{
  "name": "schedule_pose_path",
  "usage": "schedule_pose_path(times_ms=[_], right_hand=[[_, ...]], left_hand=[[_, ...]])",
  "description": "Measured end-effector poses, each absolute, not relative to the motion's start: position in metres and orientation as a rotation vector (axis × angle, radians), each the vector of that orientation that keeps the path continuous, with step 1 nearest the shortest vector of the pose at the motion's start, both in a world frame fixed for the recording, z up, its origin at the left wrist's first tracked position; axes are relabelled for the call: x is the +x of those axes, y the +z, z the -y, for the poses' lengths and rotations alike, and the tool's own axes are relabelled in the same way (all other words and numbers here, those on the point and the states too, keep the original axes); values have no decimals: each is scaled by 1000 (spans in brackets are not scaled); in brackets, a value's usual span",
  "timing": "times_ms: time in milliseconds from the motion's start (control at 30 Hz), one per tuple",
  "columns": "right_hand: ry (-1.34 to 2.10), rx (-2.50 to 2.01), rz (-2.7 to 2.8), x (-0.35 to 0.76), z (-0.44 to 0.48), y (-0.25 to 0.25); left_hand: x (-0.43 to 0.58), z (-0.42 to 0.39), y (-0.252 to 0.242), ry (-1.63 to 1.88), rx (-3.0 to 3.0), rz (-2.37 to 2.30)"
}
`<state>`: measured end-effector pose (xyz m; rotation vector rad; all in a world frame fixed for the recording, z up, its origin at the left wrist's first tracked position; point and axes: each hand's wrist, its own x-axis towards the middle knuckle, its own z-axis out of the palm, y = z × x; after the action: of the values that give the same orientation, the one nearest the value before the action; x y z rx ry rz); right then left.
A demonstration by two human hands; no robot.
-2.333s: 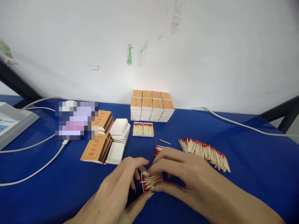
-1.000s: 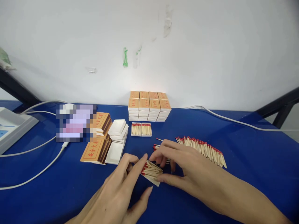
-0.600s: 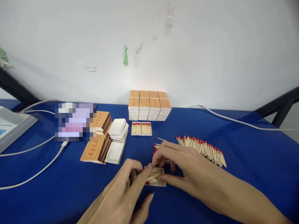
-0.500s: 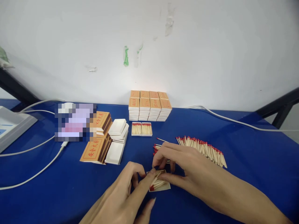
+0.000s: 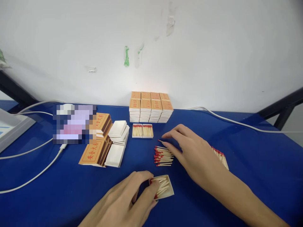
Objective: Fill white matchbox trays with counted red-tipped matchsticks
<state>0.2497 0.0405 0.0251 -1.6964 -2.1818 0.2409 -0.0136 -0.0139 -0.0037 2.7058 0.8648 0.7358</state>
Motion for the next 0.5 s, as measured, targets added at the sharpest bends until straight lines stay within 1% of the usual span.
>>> schedule_pose_path(times_ms=[133,233,367,500], right_hand=[[314,-1669,2223,248,-45,24],[452,-1639,2223,251,-44,32],[733,-1573,2255,258,-42,42],[767,-1551,2300,262,-41,42]], left_hand=[[-18,13,8,572,2656,-905],[-18,12,9,610,2703,-911],[-14,13,3,693,2741,-992],[-14,15,1,696,2697,-1031]])
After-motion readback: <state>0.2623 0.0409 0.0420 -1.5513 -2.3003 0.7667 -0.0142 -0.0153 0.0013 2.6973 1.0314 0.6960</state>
